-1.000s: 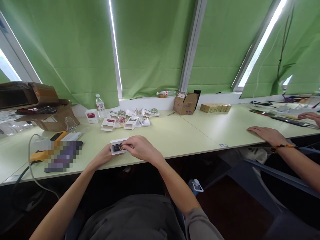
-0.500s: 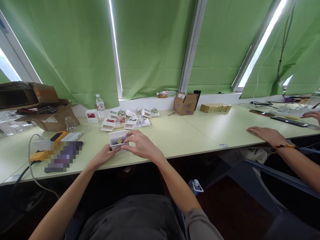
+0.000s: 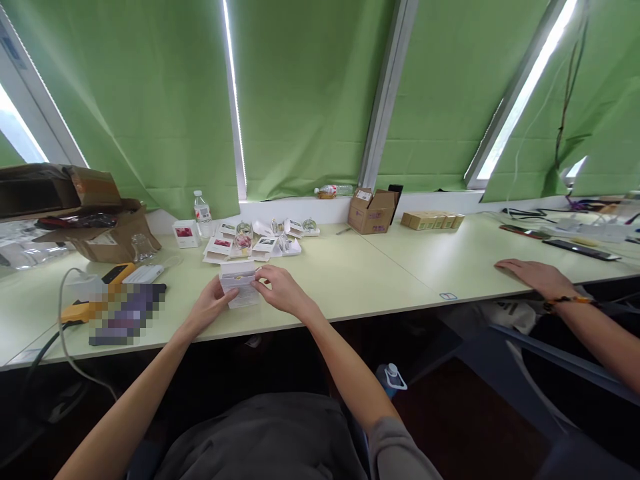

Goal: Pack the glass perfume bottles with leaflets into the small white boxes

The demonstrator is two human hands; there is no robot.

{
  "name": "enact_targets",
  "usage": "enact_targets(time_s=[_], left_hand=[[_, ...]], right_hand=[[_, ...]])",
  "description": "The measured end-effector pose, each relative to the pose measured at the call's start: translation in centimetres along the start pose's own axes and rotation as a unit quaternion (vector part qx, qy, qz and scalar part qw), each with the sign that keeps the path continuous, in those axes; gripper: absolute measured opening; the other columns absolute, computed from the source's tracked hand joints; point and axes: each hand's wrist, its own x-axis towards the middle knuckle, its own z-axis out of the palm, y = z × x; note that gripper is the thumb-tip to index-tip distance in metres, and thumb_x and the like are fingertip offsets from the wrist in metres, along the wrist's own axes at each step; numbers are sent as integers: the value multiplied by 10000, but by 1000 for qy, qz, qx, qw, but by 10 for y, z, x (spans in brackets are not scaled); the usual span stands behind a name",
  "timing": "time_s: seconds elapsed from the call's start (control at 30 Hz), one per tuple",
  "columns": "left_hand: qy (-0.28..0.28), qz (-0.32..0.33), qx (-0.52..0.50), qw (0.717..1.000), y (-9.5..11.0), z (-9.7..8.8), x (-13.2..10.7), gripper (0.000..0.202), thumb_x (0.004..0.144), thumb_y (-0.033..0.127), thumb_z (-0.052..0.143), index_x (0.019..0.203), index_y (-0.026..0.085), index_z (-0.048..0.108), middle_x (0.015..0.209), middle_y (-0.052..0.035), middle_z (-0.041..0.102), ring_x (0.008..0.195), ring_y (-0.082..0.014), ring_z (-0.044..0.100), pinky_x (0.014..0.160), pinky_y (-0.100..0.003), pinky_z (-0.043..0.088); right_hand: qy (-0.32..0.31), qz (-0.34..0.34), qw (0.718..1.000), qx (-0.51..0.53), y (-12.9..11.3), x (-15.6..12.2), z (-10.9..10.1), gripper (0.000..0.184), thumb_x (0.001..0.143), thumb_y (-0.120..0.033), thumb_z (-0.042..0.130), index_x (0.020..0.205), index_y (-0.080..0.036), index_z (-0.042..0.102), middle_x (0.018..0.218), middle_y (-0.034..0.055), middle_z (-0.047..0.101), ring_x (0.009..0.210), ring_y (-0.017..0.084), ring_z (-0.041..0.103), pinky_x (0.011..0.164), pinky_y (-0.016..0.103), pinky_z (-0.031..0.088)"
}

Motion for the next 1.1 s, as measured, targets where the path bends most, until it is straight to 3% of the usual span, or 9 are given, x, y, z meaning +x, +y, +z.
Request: enact_targets(time_s=[0.13, 0.3, 0.43, 0.6, 0.83, 0.97, 1.1], left_hand=[[113, 76, 51, 989, 8, 1, -3, 704, 800, 405, 686, 1385, 258, 324, 1240, -105, 573, 1002, -218, 651, 883, -412, 535], [127, 143, 158, 969, 22, -1, -6, 461, 842, 390, 636, 1265, 269, 496, 1328, -90, 500, 1045, -213, 613, 857, -371, 560], [92, 110, 150, 978, 25, -2, -5, 368, 857, 410, 605, 1184, 250, 549, 1238, -73, 558, 993, -198, 618, 847, -365, 563], [110, 59, 104, 987, 23, -3, -2, 285, 869, 440, 577, 1033, 207, 570, 946, -32, 637, 858, -170, 634, 865, -351, 529], [100, 37, 36, 994, 21, -3, 0, 279, 863, 447, 585, 984, 197, 563, 928, -41, 642, 878, -188, 638, 781, -302, 513], [109, 35, 44, 992, 23, -1, -1, 303, 859, 451, 590, 1028, 202, 561, 972, -51, 641, 884, -187, 641, 777, -296, 508], [129, 25, 29, 991, 24, 2, -3, 465, 859, 449, 592, 1248, 223, 475, 944, -42, 648, 870, -181, 647, 765, -296, 508]], right_hand=[[22, -5, 1000, -22, 4, 1, 2, 123, 911, -230, 553, 882, -177, 660, 932, 58, 652, 849, 167, 596, 759, 304, 503], [22, 2, 999, -38, 5, 0, 0, 109, 894, -214, 575, 837, -172, 657, 898, 54, 658, 793, 158, 596, 726, 291, 479], [24, 1, 998, -52, 3, -1, -3, 97, 881, -207, 589, 816, -167, 648, 874, 52, 655, 764, 153, 588, 724, 293, 464], [23, 9, 998, -56, 0, -1, -4, 156, 900, -259, 574, 789, -165, 630, 844, 52, 642, 750, 153, 581, 714, 295, 458], [22, 17, 999, -30, 0, 1, -1, 184, 921, -289, 532, 794, -171, 594, 860, 46, 629, 770, 150, 591, 708, 284, 472], [14, 45, 999, 14, 0, 0, -2, 151, 909, -306, 533, 994, -190, 580, 958, 49, 635, 783, 153, 611, 701, 291, 488], [30, 91, 994, 49, -1, -1, -1, 393, 885, -320, 551, 1242, -209, 430, 995, 51, 625, 748, 154, 624, 694, 308, 493]])
